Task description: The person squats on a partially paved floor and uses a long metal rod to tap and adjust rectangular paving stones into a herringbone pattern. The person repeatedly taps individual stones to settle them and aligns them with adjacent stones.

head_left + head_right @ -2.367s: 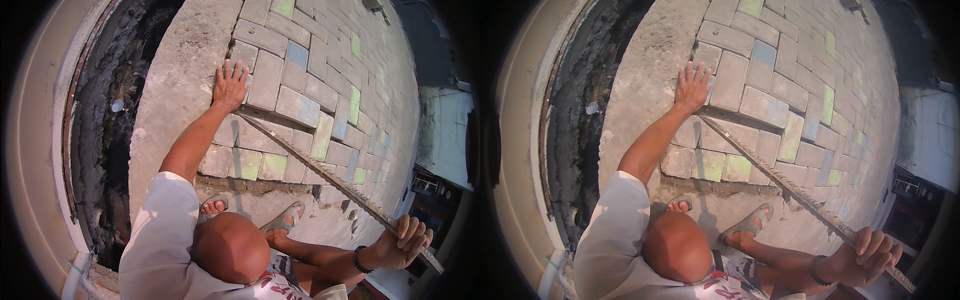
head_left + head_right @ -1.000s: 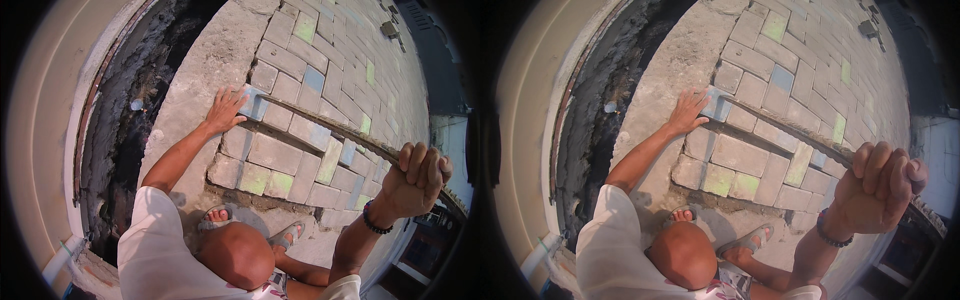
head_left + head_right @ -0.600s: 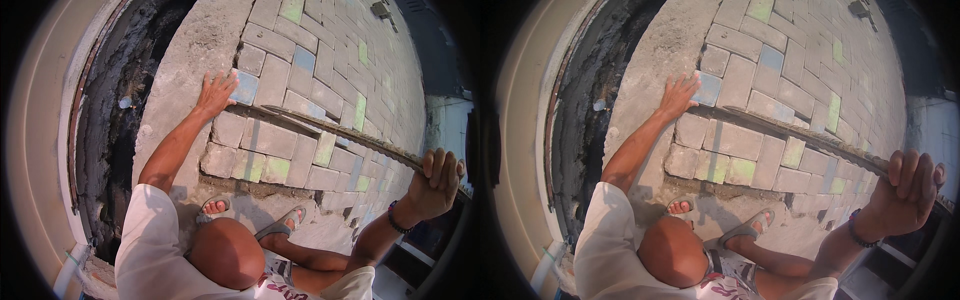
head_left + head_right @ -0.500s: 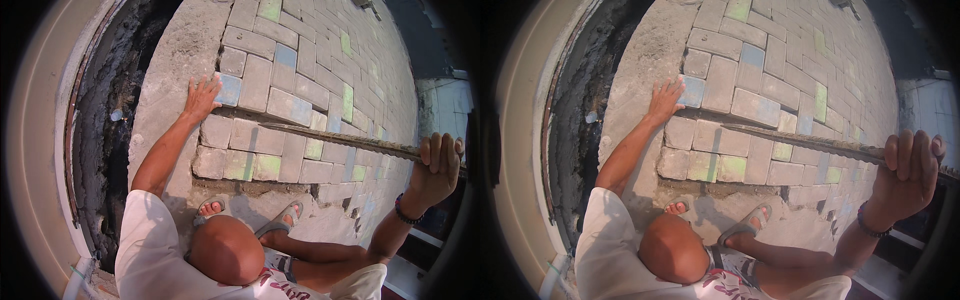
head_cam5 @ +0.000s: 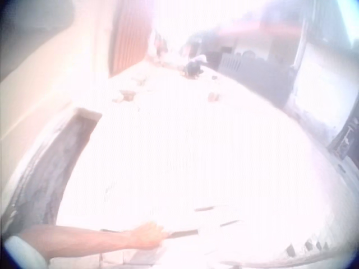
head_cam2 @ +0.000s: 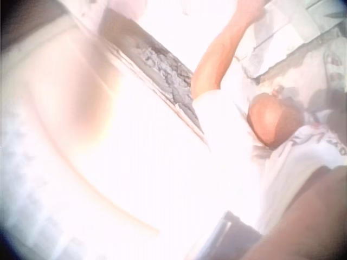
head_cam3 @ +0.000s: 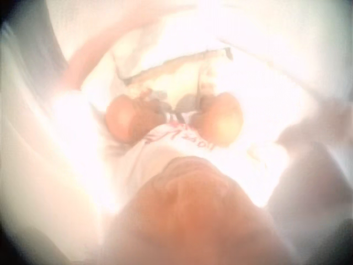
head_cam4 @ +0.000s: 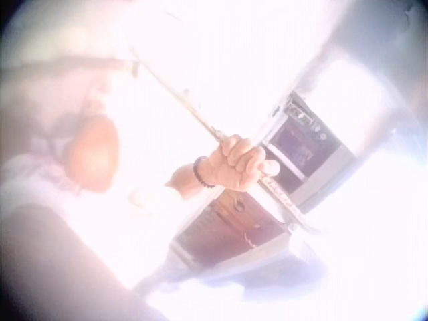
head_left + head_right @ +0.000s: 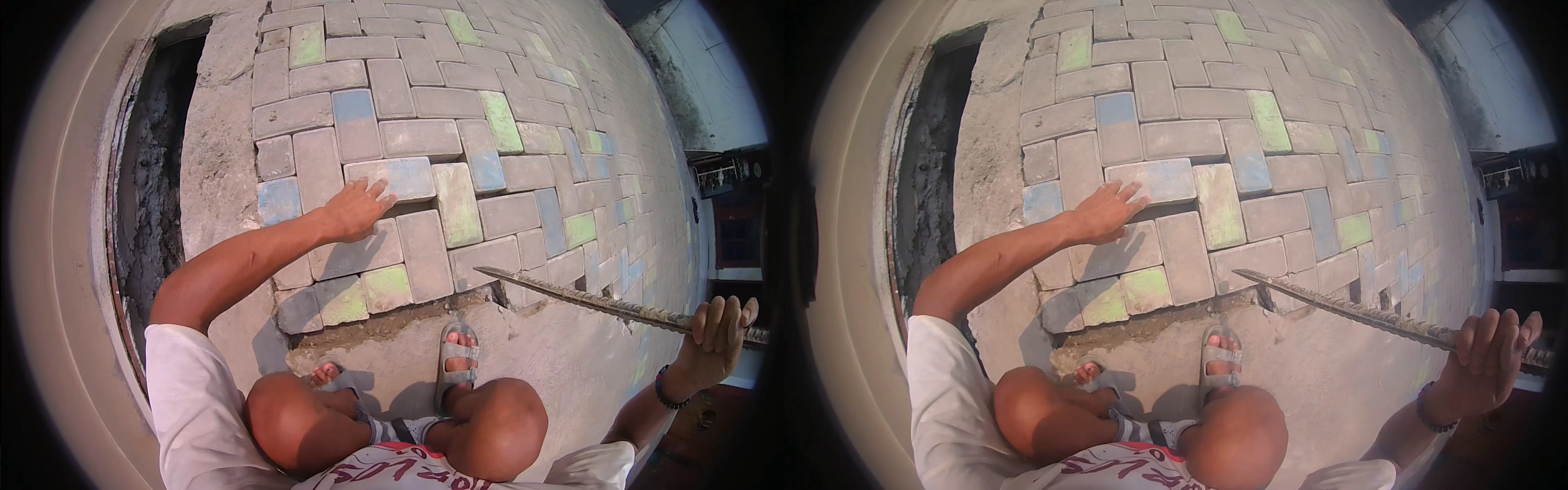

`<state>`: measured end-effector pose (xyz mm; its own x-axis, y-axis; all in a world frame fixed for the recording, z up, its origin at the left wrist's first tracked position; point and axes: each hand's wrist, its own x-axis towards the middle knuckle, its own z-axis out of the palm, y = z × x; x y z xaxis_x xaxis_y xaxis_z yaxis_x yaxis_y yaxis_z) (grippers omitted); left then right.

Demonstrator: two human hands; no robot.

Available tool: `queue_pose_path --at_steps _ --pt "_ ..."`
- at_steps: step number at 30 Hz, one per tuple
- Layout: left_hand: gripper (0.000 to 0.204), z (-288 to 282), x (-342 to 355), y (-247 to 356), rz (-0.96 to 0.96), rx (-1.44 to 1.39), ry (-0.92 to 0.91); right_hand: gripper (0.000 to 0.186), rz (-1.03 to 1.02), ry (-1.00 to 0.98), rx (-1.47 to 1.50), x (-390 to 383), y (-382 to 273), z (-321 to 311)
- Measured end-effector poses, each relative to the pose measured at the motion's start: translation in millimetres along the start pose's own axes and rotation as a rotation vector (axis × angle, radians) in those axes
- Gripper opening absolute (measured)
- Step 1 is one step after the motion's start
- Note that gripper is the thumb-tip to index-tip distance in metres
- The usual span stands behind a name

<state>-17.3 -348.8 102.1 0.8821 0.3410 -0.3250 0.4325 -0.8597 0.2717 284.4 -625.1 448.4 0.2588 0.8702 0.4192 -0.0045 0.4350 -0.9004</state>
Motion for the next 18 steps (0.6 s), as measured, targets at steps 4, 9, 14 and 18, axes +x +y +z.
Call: queue_pose_path --at_steps 4,9,14,18 --pt "0.074 1 79 5 -0.021 0.066 0.012 0.013 -0.106 0.243 0.022 -30 6 -46" --pt "0.088 54 131 -11 -0.291 0.088 0.119 0.016 -0.098 0.136 0.143 -31 38 -97" --pt "0.091 72 138 -5 -0.300 0.107 0.141 0.011 -0.038 0.158 0.098 -30 49 -134" --pt "0.091 67 144 -1 -0.291 0.124 0.156 0.011 -0.025 -0.049 0.138 6 89 -134"
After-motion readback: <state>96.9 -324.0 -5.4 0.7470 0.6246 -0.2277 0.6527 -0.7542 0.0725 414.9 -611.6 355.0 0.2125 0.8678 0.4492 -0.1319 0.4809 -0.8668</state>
